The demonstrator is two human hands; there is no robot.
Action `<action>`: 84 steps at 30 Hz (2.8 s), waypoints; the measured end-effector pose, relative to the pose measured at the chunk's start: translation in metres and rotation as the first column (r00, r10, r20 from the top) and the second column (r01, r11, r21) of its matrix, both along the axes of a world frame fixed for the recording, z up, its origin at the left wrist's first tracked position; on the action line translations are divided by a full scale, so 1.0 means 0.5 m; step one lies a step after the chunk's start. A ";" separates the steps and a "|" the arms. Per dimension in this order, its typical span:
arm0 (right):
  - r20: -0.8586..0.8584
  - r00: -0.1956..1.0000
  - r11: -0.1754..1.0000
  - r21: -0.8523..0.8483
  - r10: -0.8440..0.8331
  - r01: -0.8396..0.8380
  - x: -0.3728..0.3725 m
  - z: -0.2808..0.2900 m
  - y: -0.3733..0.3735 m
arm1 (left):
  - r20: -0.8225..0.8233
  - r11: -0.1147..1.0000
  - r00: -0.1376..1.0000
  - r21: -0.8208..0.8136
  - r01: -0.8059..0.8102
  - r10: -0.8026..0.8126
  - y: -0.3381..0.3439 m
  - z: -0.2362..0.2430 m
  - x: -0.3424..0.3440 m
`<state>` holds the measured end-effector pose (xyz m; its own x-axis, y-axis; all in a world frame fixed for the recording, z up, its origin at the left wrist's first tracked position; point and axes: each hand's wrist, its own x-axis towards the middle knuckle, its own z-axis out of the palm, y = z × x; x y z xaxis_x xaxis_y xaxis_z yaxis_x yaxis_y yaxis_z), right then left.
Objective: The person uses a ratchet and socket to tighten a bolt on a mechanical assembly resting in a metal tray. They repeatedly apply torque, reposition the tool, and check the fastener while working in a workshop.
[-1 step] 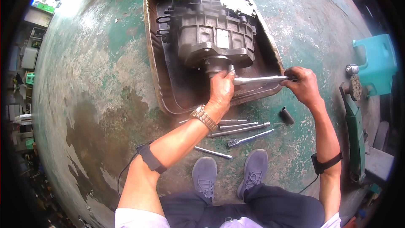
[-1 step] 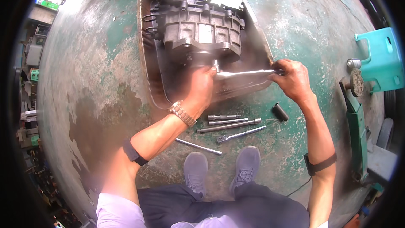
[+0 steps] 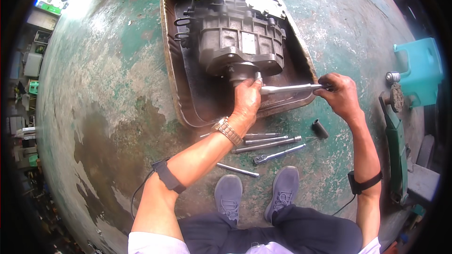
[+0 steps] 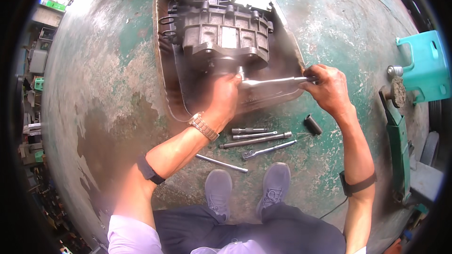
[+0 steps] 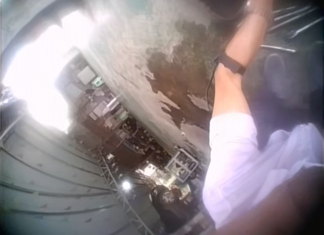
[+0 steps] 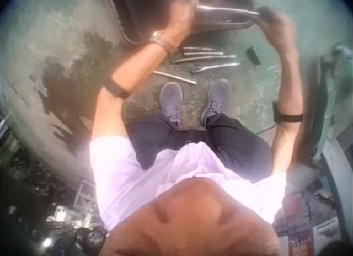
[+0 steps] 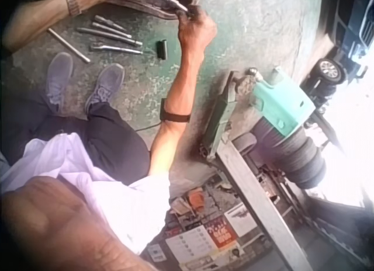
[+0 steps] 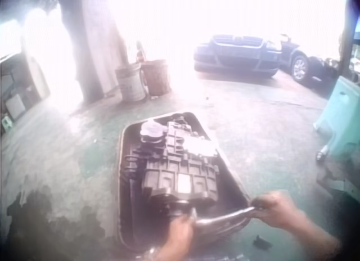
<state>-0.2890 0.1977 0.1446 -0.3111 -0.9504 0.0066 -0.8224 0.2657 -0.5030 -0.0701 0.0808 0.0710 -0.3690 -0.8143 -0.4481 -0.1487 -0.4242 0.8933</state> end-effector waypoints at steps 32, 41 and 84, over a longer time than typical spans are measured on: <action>0.448 0.780 0.884 0.054 -0.437 0.464 -0.084 -0.186 -0.002 | -0.346 0.984 0.937 0.149 0.096 -0.039 -0.004 -0.046 0.014; 0.540 0.729 0.891 0.096 -0.421 0.444 -0.072 -0.196 -0.003 | 0.222 0.852 0.909 -0.327 0.409 -0.352 -0.004 0.011 0.049; 0.456 0.823 0.917 -0.034 -0.340 0.397 -0.055 -0.145 -0.008 | 0.630 0.527 0.759 -0.595 0.607 -0.165 0.014 -0.005 0.008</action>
<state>-0.3163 0.1937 0.0723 -0.6364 -0.7644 -0.1037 -0.3667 0.4181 -0.8311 -0.0661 0.0878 0.0685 -0.6702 -0.7416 0.0280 -0.5791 0.5462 0.6053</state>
